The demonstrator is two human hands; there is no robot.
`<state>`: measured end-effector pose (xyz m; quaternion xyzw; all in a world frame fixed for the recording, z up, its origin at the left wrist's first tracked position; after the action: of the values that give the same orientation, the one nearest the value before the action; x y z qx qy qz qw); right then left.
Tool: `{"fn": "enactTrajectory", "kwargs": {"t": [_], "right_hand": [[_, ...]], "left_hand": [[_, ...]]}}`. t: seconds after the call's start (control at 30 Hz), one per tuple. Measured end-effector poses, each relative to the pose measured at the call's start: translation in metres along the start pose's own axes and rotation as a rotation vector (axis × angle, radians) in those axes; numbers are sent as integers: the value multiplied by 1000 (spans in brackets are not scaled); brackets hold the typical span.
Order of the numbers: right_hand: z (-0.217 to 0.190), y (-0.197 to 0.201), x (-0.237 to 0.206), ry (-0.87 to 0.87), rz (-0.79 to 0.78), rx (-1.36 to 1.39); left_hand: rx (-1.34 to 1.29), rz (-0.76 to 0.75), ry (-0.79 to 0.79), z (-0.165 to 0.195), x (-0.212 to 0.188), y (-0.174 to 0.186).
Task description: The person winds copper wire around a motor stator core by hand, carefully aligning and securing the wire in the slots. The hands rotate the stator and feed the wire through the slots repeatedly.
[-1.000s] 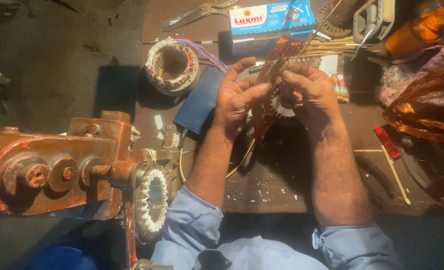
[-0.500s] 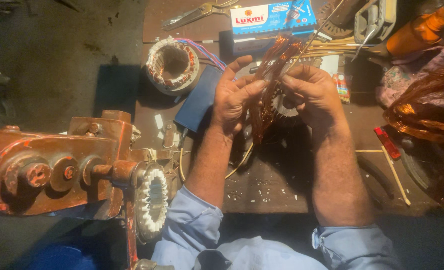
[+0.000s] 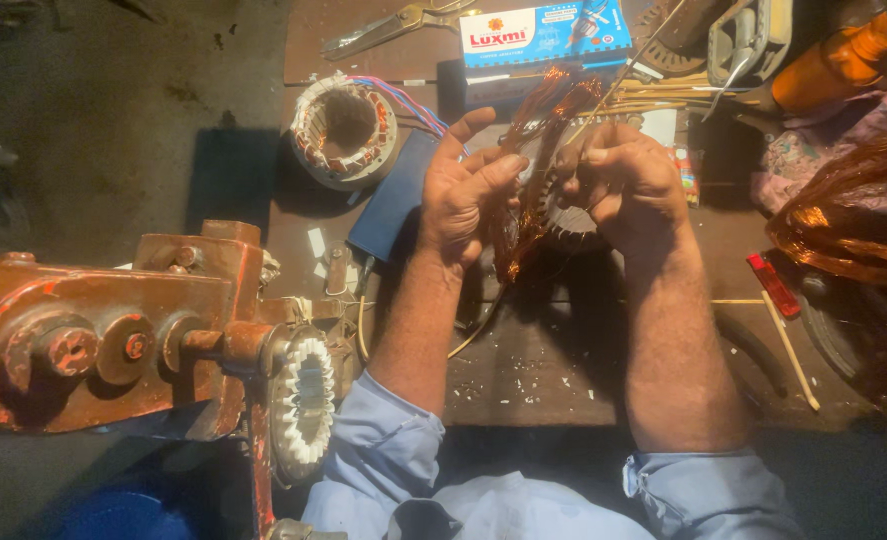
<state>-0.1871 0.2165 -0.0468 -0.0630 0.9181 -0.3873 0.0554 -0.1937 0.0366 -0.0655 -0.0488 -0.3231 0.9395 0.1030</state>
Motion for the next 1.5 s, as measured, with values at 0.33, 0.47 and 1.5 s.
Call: {"fn": "enactTrajectory", "kwargs": {"t": [0.33,0.47,1.5], "right_hand": [[6,12,3,-56,-49,69],[6,14,3,-55,-7,66],[5,9,-1,-24,-11,-66]], "left_hand": [[50,27,-21,1,2,6],[35,22,-20,2,1,5],[74,-22,-34,7,-3,-5]]}}
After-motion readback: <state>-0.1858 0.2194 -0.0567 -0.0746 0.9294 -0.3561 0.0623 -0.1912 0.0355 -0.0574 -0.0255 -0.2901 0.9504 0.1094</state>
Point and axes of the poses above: each hand's wrist, its own x-axis towards the middle knuckle, its own y-axis out of the back of the hand, z = x × y, the point moved 7 cm from there along x, towards the middle knuckle, and after that the axes turned 11 degrees about x, right-handed, at the moved point
